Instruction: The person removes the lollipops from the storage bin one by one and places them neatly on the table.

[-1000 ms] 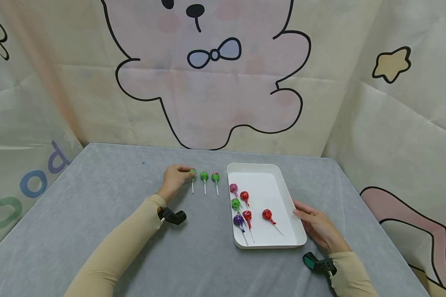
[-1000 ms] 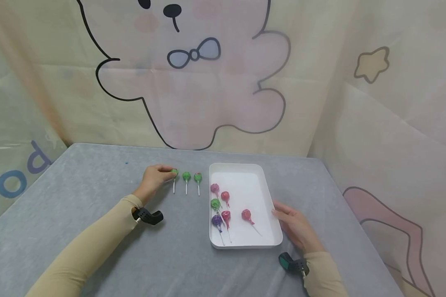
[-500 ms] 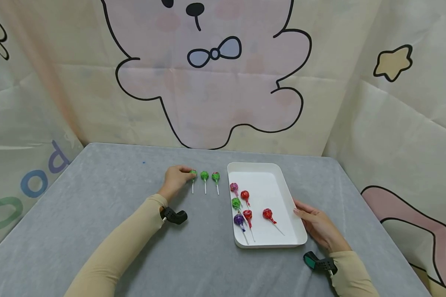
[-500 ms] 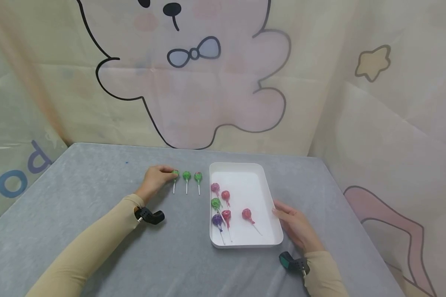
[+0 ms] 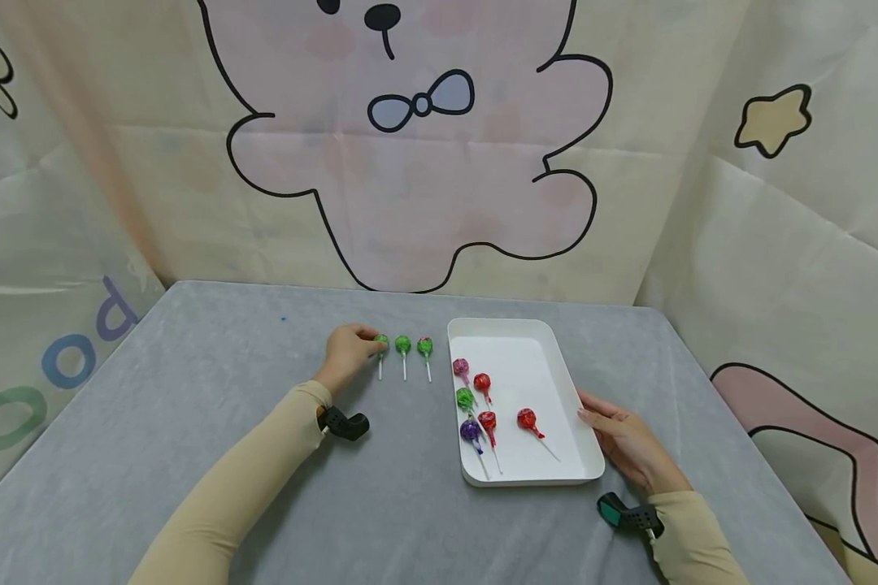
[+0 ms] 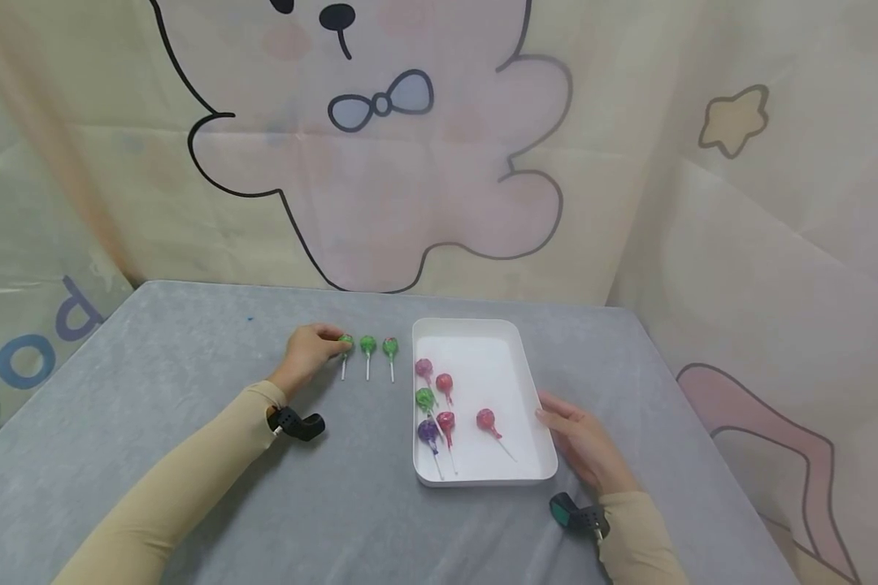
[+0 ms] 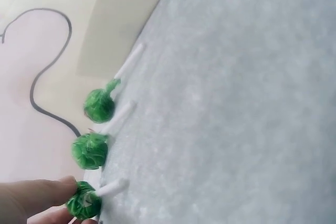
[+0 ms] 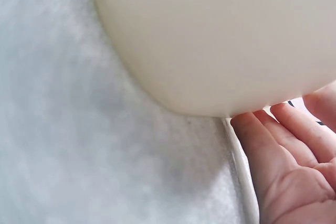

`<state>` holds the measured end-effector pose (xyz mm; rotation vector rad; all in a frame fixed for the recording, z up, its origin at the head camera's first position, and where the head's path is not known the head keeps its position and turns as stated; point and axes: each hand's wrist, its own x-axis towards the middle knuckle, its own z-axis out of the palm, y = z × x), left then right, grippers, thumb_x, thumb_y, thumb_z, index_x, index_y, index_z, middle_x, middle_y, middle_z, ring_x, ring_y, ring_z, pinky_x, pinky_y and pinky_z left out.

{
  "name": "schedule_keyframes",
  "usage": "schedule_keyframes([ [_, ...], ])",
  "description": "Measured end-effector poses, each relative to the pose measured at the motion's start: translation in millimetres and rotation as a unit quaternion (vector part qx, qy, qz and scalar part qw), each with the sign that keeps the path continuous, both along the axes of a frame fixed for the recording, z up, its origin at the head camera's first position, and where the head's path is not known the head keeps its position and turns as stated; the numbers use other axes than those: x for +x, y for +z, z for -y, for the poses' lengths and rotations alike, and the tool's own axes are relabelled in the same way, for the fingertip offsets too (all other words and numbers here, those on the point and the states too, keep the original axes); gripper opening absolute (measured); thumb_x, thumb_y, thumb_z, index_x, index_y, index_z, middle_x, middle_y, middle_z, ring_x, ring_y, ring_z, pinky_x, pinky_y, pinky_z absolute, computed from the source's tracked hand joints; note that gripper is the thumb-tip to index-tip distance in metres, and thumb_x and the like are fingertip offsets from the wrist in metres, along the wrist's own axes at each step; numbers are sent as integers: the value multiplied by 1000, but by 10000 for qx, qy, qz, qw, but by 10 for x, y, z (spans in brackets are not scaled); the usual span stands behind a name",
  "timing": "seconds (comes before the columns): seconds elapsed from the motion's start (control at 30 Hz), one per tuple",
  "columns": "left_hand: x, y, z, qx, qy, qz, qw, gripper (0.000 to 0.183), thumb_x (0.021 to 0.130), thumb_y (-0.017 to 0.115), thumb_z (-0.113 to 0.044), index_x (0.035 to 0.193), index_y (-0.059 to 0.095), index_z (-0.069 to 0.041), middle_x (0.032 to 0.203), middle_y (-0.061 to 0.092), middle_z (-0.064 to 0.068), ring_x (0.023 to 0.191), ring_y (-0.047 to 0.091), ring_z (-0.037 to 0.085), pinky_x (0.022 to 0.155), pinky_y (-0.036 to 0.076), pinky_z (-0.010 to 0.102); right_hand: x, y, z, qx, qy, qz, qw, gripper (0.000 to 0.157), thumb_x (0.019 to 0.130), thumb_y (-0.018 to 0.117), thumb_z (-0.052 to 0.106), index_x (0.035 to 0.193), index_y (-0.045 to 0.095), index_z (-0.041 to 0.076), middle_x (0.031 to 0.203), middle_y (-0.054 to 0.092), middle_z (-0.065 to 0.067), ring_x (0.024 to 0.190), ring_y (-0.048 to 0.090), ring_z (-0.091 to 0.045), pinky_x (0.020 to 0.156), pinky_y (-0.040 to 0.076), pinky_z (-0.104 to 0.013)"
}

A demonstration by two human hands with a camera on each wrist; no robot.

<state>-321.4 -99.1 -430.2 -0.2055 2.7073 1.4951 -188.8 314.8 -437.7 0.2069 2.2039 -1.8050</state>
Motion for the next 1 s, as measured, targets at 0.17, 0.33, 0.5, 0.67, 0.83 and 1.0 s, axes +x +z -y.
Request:
schedule_keyframes([
  [0.17,55,128,19,-87,-151,-37,9998,36,90,72,-18,121,67,-1,123,67,17,108,63,29,87,52,38,2,-5,-2,-10,-7,0,10000,68,101,59,29,155,26,4,162,22,-16,105,54,17,90,49,-14],
  [0.33,112,298,-43,2,-342,-289,9990,40,91,70,-18,126,65,0,126,67,17,117,61,32,97,50,44,8,-2,-8,13,-29,-11,10000,68,101,58,29,155,26,3,162,23,-14,105,53,18,90,49,-14],
  [0.5,170,371,-196,225,-545,-451,9972,38,89,71,-15,122,67,2,120,70,17,111,64,30,92,52,39,5,-4,-11,13,-28,-30,10000,68,101,58,29,155,26,3,161,25,-12,106,53,17,90,49,-14],
  [0.67,254,356,-402,498,-706,-433,9953,33,88,73,-14,117,70,2,114,73,16,106,67,28,87,53,36,0,-13,-10,5,-32,-13,10000,68,101,58,29,155,26,2,162,23,-14,105,53,18,90,49,-13],
  [0.83,332,337,-598,654,-887,-394,9931,29,87,75,-14,112,72,0,109,74,14,103,69,27,84,55,35,1,-10,-6,17,36,-24,10000,68,101,57,30,155,26,3,163,20,-17,105,51,19,90,48,-12],
  [1.0,407,358,-766,751,-1081,-340,9907,27,88,75,-14,111,72,-1,107,75,14,101,70,26,82,56,34,8,3,-6,-23,81,-69,9999,68,102,57,29,156,25,4,162,23,-15,106,54,16,90,50,-15],
])
